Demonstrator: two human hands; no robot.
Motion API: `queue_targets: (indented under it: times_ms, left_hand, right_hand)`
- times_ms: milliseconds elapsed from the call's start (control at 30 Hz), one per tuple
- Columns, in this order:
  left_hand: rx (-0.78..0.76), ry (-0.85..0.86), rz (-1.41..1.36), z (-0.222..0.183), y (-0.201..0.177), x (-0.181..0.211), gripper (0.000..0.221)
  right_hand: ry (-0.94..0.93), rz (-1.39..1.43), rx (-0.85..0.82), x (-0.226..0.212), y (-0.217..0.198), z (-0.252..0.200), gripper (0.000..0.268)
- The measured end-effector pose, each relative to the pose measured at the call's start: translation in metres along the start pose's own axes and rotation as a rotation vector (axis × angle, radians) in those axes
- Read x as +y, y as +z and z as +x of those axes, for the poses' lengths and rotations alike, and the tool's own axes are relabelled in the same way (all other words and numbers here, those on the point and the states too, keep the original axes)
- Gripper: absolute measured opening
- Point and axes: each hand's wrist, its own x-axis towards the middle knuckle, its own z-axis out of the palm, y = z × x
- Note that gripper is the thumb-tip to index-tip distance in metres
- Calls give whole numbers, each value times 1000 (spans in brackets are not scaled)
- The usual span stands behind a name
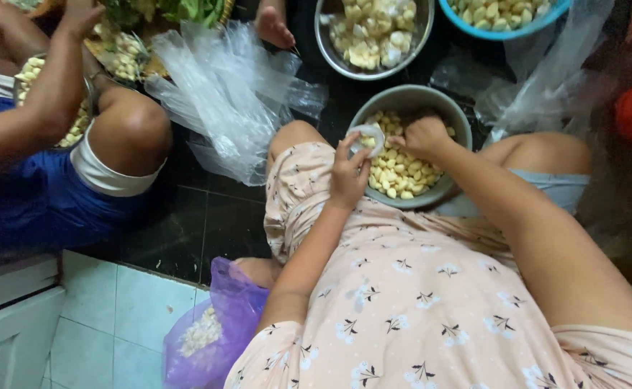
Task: The person sits on the floor and peels garlic cloves by hand, placing the peeled cloves into a bowl. The person also handles plastic bags and transfers cloves between containers.
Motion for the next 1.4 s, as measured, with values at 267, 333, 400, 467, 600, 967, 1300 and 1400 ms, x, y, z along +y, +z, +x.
queue_targets:
  times_ms: [267,333,400,467,600,967,1300,1400]
  left_hand:
    - [8,-12,10,3,2,5,11]
    - [16,-5,11,2,3,4,12]
    - [16,-2,13,0,4,2,13]
    - [19,12,4,1,7,-1,12]
    - [-2,-19,9,2,2,6,12]
    - [-14,33,19,2,1,10,11]
    - [-72,69,-46,20,-3,39,6]
    - [-91,90,-25,22,2,41,5]
  right_hand:
    - [53,147,-363,6,-41,-2,80]
    - [40,171,-422,13,-40,-1,84]
    - [30,200,-487,15,-41,-1,90]
    - [33,189,-527,17,-45,0,87]
    - [46,179,-588,11,-50,-7,90]
    - [152,384,-379,3,-66,-4,63]
    - [1317,2149,-6,-1,-45,10,46]
    - [1475,2524,30,2,-39,-1,43]
